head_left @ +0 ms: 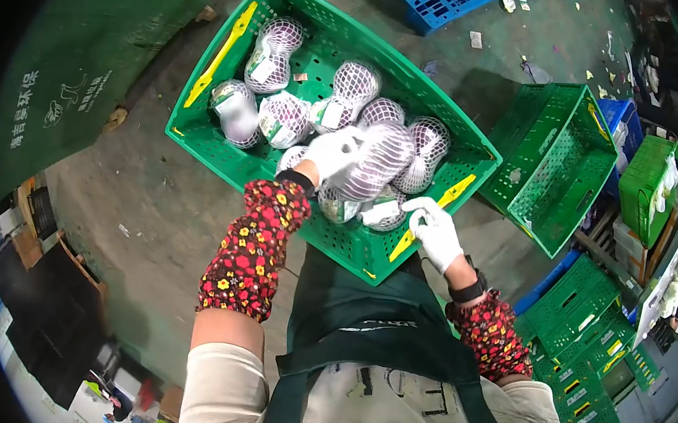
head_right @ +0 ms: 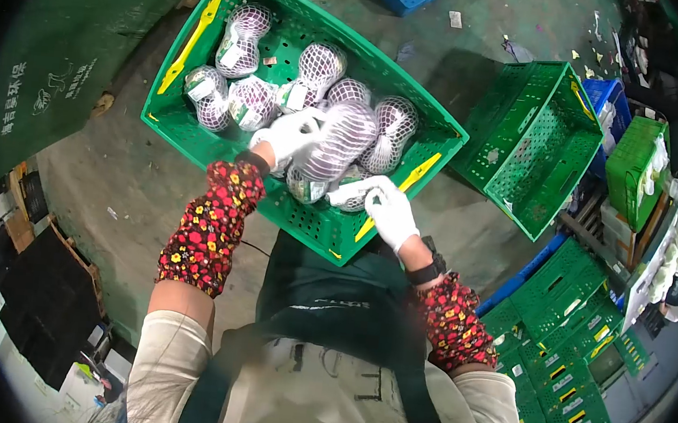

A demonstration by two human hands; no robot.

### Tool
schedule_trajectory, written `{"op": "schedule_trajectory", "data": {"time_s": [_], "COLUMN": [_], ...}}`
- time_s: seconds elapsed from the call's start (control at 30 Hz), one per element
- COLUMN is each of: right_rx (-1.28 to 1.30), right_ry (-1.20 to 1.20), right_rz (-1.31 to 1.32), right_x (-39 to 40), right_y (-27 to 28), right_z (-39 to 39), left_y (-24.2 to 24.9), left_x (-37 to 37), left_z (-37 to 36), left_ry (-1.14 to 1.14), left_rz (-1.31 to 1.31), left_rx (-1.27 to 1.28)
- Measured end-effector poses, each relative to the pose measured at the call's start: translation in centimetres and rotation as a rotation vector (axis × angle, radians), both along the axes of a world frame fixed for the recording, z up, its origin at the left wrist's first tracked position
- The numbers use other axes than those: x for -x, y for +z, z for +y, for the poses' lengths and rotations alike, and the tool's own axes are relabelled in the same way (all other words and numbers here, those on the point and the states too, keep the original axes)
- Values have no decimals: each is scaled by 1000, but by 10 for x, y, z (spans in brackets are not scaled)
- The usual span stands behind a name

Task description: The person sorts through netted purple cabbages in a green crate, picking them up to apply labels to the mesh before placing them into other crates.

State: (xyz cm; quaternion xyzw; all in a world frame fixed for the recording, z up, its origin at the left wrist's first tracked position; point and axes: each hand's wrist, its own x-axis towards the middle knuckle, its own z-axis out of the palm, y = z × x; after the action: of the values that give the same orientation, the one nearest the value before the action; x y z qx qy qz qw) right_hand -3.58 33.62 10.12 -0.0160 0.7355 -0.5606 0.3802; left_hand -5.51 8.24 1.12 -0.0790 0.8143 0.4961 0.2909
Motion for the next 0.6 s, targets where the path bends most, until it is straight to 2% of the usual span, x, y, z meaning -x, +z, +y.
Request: {"op": "schedule_trajectory", "data": {"time_s": [0.03, 0.07, 0.13, 0.17, 0.27, 0.33, 0.4, 0.47, 0.5, 0.53, 0.6], "right_rx": [-57, 49, 145, 175, -5, -237, -243, -378, -554, -575, -765], "right_ry": [-35, -35, -49, -120, 27, 225, 345, 500, 614, 613, 707], "right_rz": [-134, -110, -34, 86, 115, 259, 582, 636, 573, 655, 517], "right_x": [8, 14, 31, 37, 71, 92, 101, 107, 109, 106, 104], "right_y": [0, -9, -28, -37, -54, -58, -106, -132, -129, -139, -164], "right_z": [-7, -8, -19, -32, -70, -111, -148, -186, -210, -220, -244], "left_y": [4, 7, 4, 3, -3, -38, -22, -25, -18, -16, -12], "left_x": [-4, -10, -18, -23, -32, -51, -54, -62, -63, -64, -64], "left_z": [10, 19, 37, 44, 49, 48, 34, 23, 17, 14, 8], "left_ry": [-44, 51, -28, 6, 88, 274, 234, 401, 423, 480, 454], "left_rz": [211, 115, 160, 164, 106, 345, 249, 159, 140, 108, 50], "left_rx": [-20, -119, -158, -80, -2, 14, 83, 82, 128, 124, 218]}}
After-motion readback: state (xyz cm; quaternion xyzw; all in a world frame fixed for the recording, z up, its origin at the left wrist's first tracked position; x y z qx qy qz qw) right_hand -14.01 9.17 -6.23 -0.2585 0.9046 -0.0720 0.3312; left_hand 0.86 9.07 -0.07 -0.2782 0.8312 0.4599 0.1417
